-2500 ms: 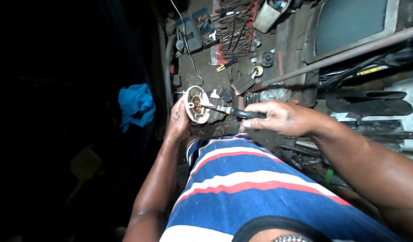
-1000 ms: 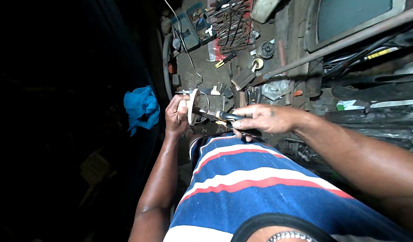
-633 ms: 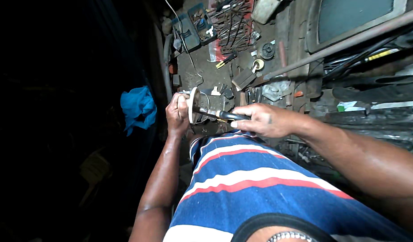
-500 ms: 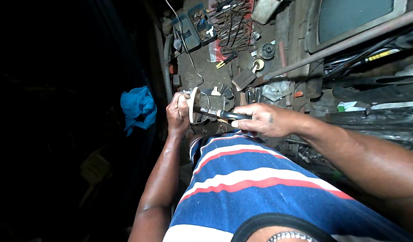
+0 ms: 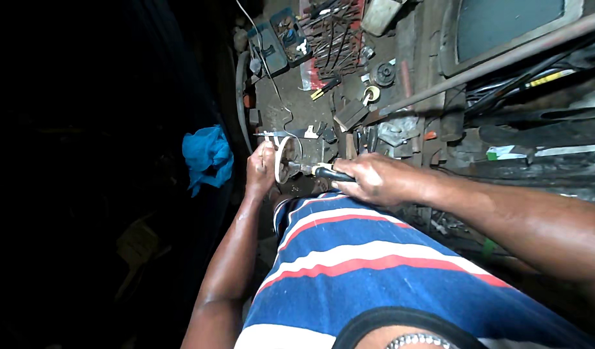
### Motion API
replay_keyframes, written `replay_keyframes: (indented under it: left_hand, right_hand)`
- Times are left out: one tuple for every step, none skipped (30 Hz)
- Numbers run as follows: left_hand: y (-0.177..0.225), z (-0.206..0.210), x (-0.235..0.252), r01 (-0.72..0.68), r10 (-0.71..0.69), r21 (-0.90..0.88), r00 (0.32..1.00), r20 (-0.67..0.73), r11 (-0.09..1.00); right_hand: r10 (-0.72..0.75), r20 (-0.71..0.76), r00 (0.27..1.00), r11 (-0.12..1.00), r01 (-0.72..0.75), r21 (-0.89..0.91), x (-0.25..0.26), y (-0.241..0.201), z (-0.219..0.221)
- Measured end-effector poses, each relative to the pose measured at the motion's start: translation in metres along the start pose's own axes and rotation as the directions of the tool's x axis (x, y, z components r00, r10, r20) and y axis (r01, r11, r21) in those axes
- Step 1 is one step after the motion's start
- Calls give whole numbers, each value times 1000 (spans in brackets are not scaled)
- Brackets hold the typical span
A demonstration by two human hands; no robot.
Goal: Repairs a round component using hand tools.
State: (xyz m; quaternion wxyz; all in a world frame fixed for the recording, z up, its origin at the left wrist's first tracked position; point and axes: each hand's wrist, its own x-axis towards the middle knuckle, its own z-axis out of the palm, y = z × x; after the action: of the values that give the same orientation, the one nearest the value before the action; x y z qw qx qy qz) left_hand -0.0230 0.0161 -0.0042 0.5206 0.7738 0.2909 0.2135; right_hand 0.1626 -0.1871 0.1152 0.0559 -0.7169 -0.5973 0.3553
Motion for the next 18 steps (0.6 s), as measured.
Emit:
replay_keyframes:
  left_hand:
    - [-1,0,-1,15,-15,13,1000,6,1000]
    - [0,-1,-1,43,-43,35,999,11,998]
    - [0,-1,0,84,-86,51,996,22,995]
    - [1,-2,1,144,-146,57,988,41,988]
    - [2,-4,3,221,-225,55,972,73,974]
    - [5,-5,6,311,-315,52,941,122,949]
    - [7,-7,9,370,-375,58,911,172,927]
    - [7,-7,10,406,-411,70,886,213,911]
    - [6,-8,11,427,-431,74,867,249,901]
    - [5,-10,11,428,-424,50,862,279,902]
    - [4,-11,8,396,-373,-19,879,298,918]
    - [3,-14,5,330,-275,-118,902,333,937]
    - [1,-15,2,237,-151,-217,924,351,947]
    - [1,-15,-1,150,-43,-297,940,337,943]
    - [1,-13,-3,74,37,-348,953,301,934]
    - [0,-11,-4,17,81,-357,963,257,934]
    - [0,-10,-5,-15,92,-337,972,214,941]
    - [0,-9,-4,-18,74,-296,981,178,955]
  right_hand:
    - [-21,-20,1000,999,21,-28,0,0,2]
    - [-51,-47,998,996,47,-73,0,0,4]
    - [-76,-67,995,989,67,-129,0,0,6]
    - [-112,-95,989,977,92,-192,1,0,8]
    - [-150,-122,981,960,115,-254,1,1,12]
    - [-187,-141,972,941,136,-310,2,3,14]
    - [-210,-142,967,926,150,-348,3,5,15]
    - [-223,-141,965,916,158,-369,3,6,15]
    - [-218,-136,966,919,156,-363,3,6,13]
    - [-185,-126,975,937,136,-321,4,6,11]
    - [-123,-95,988,967,97,-236,3,4,5]
    - [-49,-42,998,993,44,-112,2,4,-2]
    - [8,12,1000,999,-8,34,2,5,-8]
    - [39,51,998,984,-47,169,2,7,-12]
    - [47,80,996,958,-68,278,1,10,-14]
    - [47,96,994,935,-78,347,1,11,-16]
    - [45,97,994,930,-77,360,1,11,-16]
    - [39,76,996,949,-61,310,2,9,-15]
